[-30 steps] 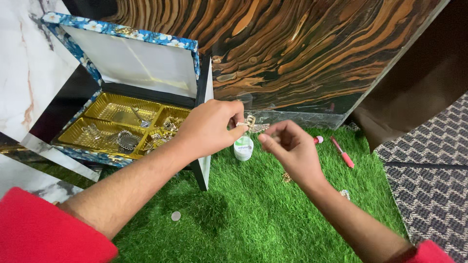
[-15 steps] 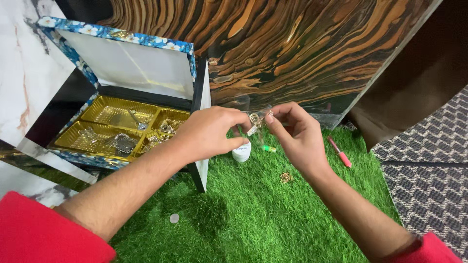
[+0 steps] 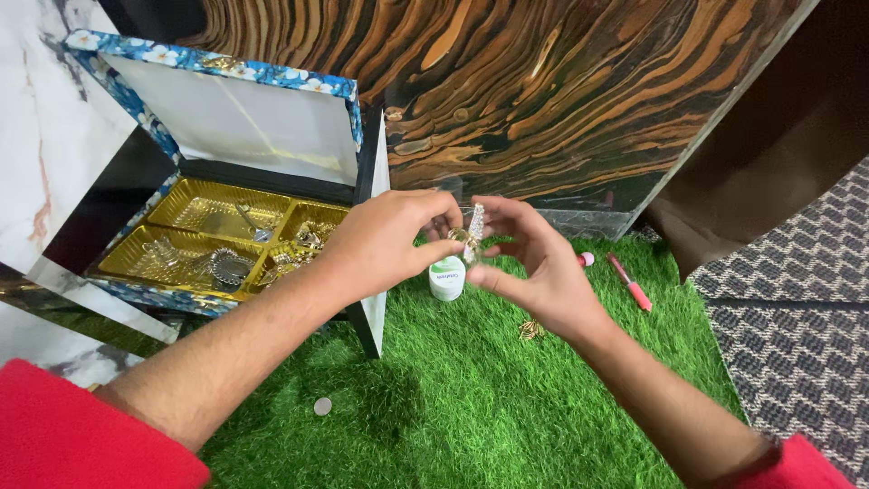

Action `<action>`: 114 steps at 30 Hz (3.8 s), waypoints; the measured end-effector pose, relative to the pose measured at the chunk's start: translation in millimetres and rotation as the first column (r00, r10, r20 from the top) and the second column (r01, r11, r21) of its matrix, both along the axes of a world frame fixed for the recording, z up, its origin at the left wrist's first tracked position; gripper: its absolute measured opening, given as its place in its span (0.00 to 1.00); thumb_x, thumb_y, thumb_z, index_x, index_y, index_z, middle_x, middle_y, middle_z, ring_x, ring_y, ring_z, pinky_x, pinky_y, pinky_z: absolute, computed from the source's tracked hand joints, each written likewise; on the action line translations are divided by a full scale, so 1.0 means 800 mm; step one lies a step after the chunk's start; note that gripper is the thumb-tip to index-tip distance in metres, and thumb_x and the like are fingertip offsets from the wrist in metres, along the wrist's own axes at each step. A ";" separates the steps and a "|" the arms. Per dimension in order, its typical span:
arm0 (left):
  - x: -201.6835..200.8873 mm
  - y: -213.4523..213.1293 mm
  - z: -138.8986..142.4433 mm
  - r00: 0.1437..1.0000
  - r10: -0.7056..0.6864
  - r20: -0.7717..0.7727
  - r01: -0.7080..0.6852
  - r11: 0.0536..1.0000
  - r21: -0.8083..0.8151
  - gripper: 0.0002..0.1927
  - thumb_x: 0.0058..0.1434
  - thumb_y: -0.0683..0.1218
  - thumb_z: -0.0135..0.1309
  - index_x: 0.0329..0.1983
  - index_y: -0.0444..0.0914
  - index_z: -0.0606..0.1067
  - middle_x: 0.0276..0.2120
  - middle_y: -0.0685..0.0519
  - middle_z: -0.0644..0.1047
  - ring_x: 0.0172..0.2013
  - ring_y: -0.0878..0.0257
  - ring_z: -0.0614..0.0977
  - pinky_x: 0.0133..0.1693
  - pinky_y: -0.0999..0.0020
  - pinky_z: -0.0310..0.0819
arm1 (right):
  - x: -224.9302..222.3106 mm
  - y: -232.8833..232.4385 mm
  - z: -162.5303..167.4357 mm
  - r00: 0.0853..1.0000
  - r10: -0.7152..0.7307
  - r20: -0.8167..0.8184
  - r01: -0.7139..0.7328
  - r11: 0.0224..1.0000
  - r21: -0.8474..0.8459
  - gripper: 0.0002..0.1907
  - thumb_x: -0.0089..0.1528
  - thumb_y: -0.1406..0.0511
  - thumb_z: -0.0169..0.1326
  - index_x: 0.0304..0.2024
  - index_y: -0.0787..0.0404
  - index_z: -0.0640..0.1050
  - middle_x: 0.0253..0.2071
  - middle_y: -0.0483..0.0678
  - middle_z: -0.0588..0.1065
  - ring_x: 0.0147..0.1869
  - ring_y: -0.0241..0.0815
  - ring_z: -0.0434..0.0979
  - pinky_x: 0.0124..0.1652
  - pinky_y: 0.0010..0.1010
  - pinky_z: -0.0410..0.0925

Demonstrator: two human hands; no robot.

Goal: The person picks up jewelry pieces and small cosmetic items from a green mat on the floor and places them one at a time into the compartments of an open jewelry box, then closes the box lid.

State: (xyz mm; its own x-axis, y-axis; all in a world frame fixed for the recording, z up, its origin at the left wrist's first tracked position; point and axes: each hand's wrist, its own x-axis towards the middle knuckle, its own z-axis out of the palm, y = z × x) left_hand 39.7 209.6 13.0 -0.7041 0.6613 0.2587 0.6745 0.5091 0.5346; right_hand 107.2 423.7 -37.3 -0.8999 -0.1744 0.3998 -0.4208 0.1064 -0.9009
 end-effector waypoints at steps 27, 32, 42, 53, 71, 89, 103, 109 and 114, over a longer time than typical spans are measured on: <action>0.007 0.003 0.005 1.000 0.003 -0.030 -0.007 0.990 -0.143 0.16 0.54 0.56 0.63 0.43 0.46 0.79 0.39 0.57 0.82 0.37 0.61 0.85 0.37 0.59 0.78 | -0.007 0.016 -0.027 0.965 -0.156 0.209 0.208 0.945 -0.253 0.10 0.66 0.67 0.59 0.48 0.66 0.79 0.43 0.43 0.79 0.46 0.29 0.77 0.49 0.23 0.71; 0.005 0.003 0.001 0.998 -0.024 -0.051 0.012 0.973 -0.232 0.17 0.55 0.59 0.61 0.39 0.44 0.79 0.37 0.55 0.82 0.38 0.57 0.85 0.37 0.56 0.78 | -0.003 0.006 -0.024 0.972 -0.128 0.196 0.157 0.977 -0.144 0.09 0.67 0.67 0.58 0.48 0.65 0.79 0.43 0.45 0.80 0.46 0.30 0.78 0.48 0.25 0.72; 0.001 0.003 -0.005 0.986 -0.061 -0.158 0.020 0.968 -0.249 0.15 0.49 0.51 0.61 0.39 0.42 0.80 0.37 0.49 0.82 0.42 0.47 0.83 0.41 0.49 0.77 | 0.006 -0.014 0.008 1.000 -0.002 -0.018 0.004 0.994 0.112 0.14 0.65 0.67 0.60 0.52 0.65 0.79 0.50 0.47 0.79 0.58 0.37 0.78 0.62 0.33 0.71; 0.003 0.004 -0.001 0.995 -0.016 -0.094 -0.011 0.959 -0.283 0.16 0.47 0.51 0.63 0.42 0.47 0.82 0.38 0.49 0.83 0.42 0.48 0.84 0.43 0.50 0.77 | 0.019 -0.018 0.027 0.997 0.078 -0.019 -0.071 0.970 0.233 0.32 0.53 0.63 0.71 0.59 0.61 0.76 0.57 0.45 0.76 0.59 0.39 0.76 0.62 0.34 0.69; 0.008 0.006 0.006 0.999 0.003 -0.050 -0.020 0.941 -0.338 0.15 0.51 0.54 0.63 0.40 0.46 0.81 0.34 0.50 0.83 0.39 0.50 0.85 0.41 0.51 0.78 | 0.018 -0.013 0.017 0.988 0.042 -0.151 -0.010 0.978 0.207 0.16 0.60 0.66 0.66 0.49 0.64 0.79 0.50 0.47 0.79 0.57 0.38 0.79 0.60 0.32 0.71; 0.005 -0.001 0.003 0.998 -0.056 0.038 0.057 0.997 -0.043 0.21 0.55 0.59 0.62 0.46 0.44 0.80 0.37 0.53 0.84 0.40 0.59 0.86 0.41 0.61 0.78 | 0.003 0.002 -0.005 0.977 0.006 0.214 0.052 0.963 -0.266 0.24 0.64 0.66 0.61 0.60 0.67 0.73 0.52 0.47 0.77 0.56 0.36 0.76 0.58 0.31 0.70; -0.031 -0.097 0.045 0.956 -0.140 0.258 0.091 0.977 0.191 0.13 0.61 0.47 0.62 0.46 0.38 0.81 0.37 0.54 0.85 0.39 0.70 0.84 0.46 0.71 0.79 | 0.017 -0.026 0.001 0.941 0.129 0.312 -0.058 0.972 -0.228 0.30 0.61 0.68 0.60 0.65 0.65 0.68 0.54 0.50 0.76 0.60 0.39 0.76 0.60 0.34 0.69; -0.040 -0.203 0.074 0.935 -0.081 0.344 0.021 0.984 0.175 0.17 0.58 0.41 0.60 0.52 0.36 0.79 0.45 0.50 0.84 0.44 0.67 0.84 0.49 0.69 0.79 | 0.011 -0.047 -0.009 0.920 0.116 0.375 -0.054 0.983 -0.173 0.24 0.61 0.68 0.60 0.60 0.67 0.74 0.49 0.49 0.79 0.55 0.38 0.79 0.57 0.32 0.71; -0.036 -0.261 0.061 0.841 -0.108 0.530 -0.136 0.906 0.400 0.14 0.59 0.38 0.56 0.50 0.34 0.76 0.50 0.48 0.84 0.49 0.63 0.85 0.53 0.66 0.78 | 0.014 -0.070 0.001 0.921 0.089 0.380 -0.044 0.991 -0.126 0.23 0.62 0.66 0.59 0.59 0.67 0.75 0.50 0.49 0.79 0.56 0.38 0.78 0.57 0.32 0.71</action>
